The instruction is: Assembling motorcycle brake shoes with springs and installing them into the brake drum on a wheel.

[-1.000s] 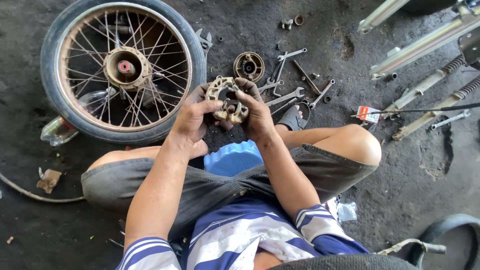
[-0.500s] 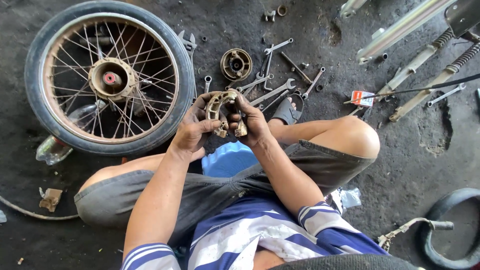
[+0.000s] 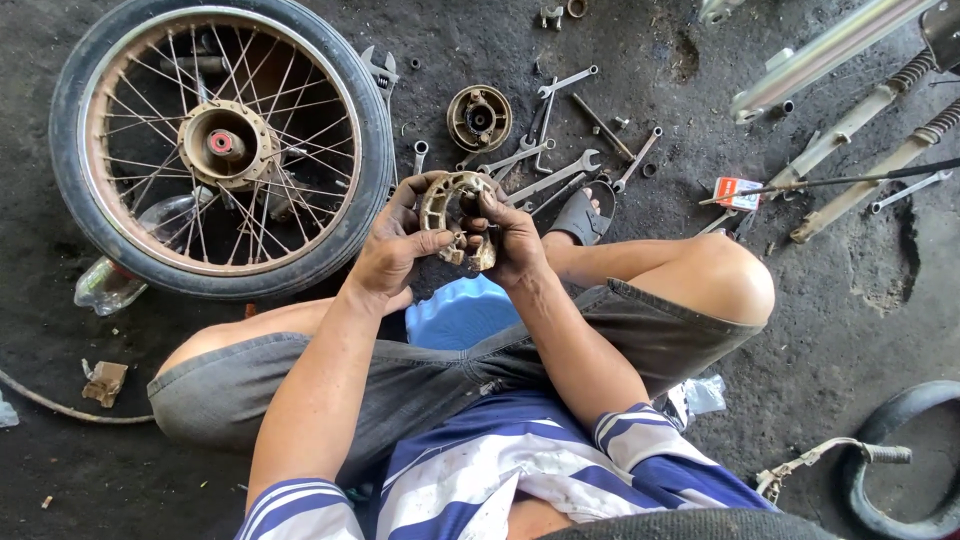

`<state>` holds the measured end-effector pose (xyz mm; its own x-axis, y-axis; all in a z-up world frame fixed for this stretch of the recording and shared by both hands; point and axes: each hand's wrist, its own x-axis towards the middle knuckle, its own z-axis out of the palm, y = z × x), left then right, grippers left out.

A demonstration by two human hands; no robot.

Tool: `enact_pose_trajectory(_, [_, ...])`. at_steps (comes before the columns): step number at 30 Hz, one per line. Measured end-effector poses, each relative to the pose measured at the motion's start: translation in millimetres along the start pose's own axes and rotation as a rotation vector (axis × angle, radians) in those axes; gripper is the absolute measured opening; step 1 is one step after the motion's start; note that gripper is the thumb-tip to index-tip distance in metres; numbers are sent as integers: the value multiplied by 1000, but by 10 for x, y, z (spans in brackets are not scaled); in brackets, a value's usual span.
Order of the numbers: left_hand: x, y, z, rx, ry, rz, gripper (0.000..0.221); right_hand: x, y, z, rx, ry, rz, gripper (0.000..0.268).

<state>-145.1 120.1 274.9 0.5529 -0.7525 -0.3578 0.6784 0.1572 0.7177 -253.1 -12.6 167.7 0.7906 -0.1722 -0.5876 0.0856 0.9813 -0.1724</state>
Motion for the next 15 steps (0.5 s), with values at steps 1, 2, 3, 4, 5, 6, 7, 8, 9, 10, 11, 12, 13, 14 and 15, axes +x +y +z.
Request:
enact_pose_trajectory(1, [12,-43,-28,-1,2,0,70,9,-5,-19,0,1,2,18])
enact_pose_trajectory(2, [23,-86,-56,-24,1,-9,68,17,-8,-37,-20,-56,-8,21])
enact_pose_trajectory(3, [37,-125,-85,-48,0,-16,65,30,-14,-51,-40,-113,-18,25])
enact_pose_trajectory(4, [52,-179,-133,-49,3,-16,65,34,-32,-69,-41,-112,-16,25])
enact_pose_trajectory(5, [64,-232,-179,-29,-3,-21,65,38,-51,-86,-72,-129,-14,27])
enact_pose_trajectory(6, [75,-285,-225,-10,-9,-26,65,40,-70,-101,-103,-147,-12,29])
enact_pose_trajectory(7, [68,-267,-223,-11,-7,-24,65,41,-79,-115,-104,-147,-10,29])
enact_pose_trajectory(8, [62,-251,-220,-1,-11,-21,67,42,-89,-131,-84,-181,26,28])
enact_pose_trajectory(9, [52,-239,-216,10,-14,-20,69,36,-97,-153,-63,-215,63,28])
enact_pose_trajectory(10, [74,-260,-245,8,-13,-20,69,44,-142,-139,-64,-214,65,28])
enact_pose_trajectory(11, [89,-282,-278,-1,-20,-5,69,50,-177,-128,12,-330,106,28])
enact_pose_trajectory(12, [104,-303,-311,-11,-27,10,70,56,-212,-116,90,-446,146,27])
enact_pose_trajectory(13, [111,-318,-328,-12,-25,13,70,60,-230,-85,88,-447,149,27])
enact_pose_trajectory(14, [117,-331,-343,-49,8,12,63,61,-248,-51,43,-464,73,27])
enact_pose_trajectory(15, [126,-337,-359,-85,38,12,57,64,-264,-12,-2,-483,-5,27])
